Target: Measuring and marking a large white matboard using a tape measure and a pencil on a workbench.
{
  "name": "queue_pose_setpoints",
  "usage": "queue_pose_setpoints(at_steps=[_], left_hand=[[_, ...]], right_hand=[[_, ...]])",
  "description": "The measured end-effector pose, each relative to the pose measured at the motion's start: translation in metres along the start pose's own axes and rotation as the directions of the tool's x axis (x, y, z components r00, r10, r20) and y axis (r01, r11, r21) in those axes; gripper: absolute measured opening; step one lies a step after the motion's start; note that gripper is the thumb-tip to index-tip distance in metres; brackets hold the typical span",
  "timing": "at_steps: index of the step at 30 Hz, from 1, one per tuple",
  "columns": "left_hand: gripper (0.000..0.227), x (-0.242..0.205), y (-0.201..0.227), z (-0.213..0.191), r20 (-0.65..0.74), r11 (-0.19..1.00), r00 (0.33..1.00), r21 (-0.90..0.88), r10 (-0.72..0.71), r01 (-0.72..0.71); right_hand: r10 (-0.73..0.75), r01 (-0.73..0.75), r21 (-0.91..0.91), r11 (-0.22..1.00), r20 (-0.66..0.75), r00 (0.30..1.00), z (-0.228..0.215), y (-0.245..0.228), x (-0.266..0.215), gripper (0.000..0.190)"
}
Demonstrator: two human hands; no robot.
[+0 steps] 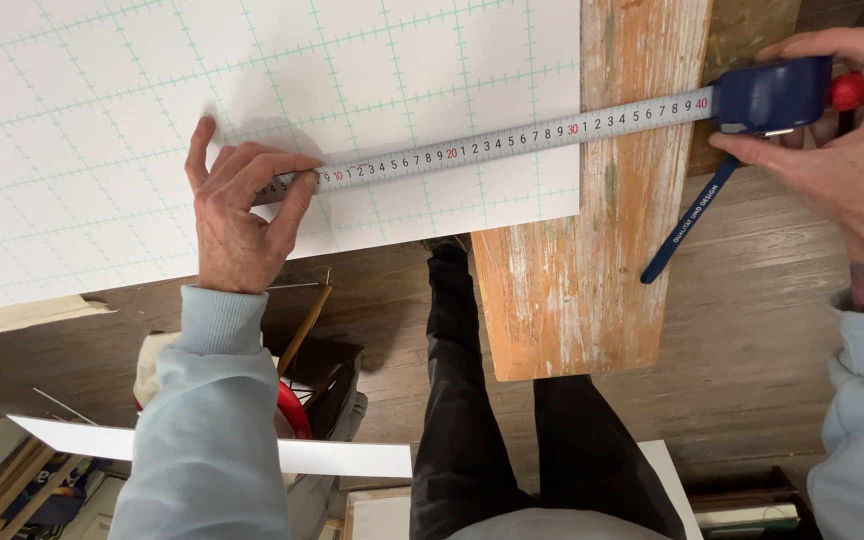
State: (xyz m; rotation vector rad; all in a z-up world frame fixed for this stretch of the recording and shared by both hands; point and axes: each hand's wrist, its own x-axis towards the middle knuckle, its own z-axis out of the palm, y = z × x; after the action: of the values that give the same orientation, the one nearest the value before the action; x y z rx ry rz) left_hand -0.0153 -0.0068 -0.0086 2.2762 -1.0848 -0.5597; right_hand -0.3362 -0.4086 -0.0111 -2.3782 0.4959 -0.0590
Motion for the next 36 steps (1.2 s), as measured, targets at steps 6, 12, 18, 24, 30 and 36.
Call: queue_pose_setpoints(at_steps=[6,12,18,24,30,36], left_hand=[[0.005,-0.002,-0.003,0.003,-0.032,1.0,0.999,-0.011,0.003,-0.003],[0.005,-0.003,-0.006,0.006,-0.049,1.0,0.999,-0.015,0.014,-0.015],[0.005,-0.001,-0.007,0.007,-0.044,1.0,0.999,-0.006,0.012,-0.013],[0.005,-0.003,-0.006,0.007,-0.061,0.999,0.998,-0.031,0.024,-0.026],[0.007,-0.006,-0.008,0.01,-0.077,0.999,0.997,-0.031,0.021,-0.024],[0.008,-0.01,-0.005,0.01,-0.088,0.999,0.996,-0.03,0.03,-0.033]], right_hand=[[0.04,-0.039,-0.02,0.999,0.02,0.999,-0.004,-0.012,0.003,0.077],[0.093,-0.096,-0.121,0.988,-0.029,0.995,-0.013,-0.024,0.0,0.082],[0.085,-0.095,-0.132,0.987,-0.083,0.993,-0.005,-0.047,-0.007,0.06],[0.008,-0.018,-0.093,0.996,-0.112,0.994,0.035,-0.117,0.026,0.025],[-0.057,0.047,-0.087,0.995,-0.116,0.992,0.063,-0.101,0.031,0.018],[-0.012,0.011,-0.023,1.0,-0.057,0.998,0.06,-0.095,0.026,0.014]])
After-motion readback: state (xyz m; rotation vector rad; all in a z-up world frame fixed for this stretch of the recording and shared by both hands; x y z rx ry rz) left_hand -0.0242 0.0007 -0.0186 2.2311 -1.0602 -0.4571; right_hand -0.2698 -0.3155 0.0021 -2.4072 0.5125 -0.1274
